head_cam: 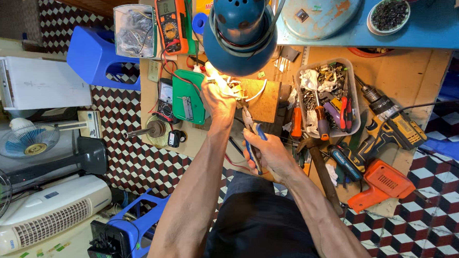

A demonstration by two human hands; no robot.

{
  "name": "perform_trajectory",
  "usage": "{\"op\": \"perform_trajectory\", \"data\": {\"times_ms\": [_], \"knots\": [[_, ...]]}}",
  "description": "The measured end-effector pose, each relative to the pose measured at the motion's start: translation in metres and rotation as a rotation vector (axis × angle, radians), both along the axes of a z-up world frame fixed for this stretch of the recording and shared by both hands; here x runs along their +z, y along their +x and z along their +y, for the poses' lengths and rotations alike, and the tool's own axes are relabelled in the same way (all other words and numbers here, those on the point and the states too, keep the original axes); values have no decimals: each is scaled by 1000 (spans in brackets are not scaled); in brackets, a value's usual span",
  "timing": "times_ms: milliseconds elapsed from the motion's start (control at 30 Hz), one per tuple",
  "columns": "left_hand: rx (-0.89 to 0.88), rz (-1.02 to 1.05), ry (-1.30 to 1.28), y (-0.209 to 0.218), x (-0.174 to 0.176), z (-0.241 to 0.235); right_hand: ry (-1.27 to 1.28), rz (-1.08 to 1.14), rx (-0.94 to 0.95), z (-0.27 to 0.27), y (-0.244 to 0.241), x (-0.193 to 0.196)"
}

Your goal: The person works on a small electronic device on a cluttered workbench. They use a hammer to tap components, a heat gun to apply heat, and pliers to adjust parts. The person also uses a multimeter to test the device.

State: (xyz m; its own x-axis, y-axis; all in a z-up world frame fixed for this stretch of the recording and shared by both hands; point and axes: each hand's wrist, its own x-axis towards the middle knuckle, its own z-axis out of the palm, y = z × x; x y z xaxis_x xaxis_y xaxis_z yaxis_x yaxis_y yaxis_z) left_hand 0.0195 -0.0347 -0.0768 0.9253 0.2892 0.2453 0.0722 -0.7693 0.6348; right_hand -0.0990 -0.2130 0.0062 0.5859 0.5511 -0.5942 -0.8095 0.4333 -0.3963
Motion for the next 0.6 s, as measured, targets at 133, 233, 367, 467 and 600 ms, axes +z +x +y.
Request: {"op": "perform_trajectory", "data": {"times_ms": [133,233,367,467,600], "knots": [[99,43,-117,-1,16,-14,-8,64,1,-1,1,0],[134,168,-84,1,32,-19,6,40,12,0,1,-4],[-35,28,-17,-4,57,-26,3,-28,-16,-1,-4,-6],[224,288,-558,5,67,-39,2,-7,-5,-2,-4,-6],[153,199,-525,7,62,-39,5,21,-10,3,-10,-9]]}}
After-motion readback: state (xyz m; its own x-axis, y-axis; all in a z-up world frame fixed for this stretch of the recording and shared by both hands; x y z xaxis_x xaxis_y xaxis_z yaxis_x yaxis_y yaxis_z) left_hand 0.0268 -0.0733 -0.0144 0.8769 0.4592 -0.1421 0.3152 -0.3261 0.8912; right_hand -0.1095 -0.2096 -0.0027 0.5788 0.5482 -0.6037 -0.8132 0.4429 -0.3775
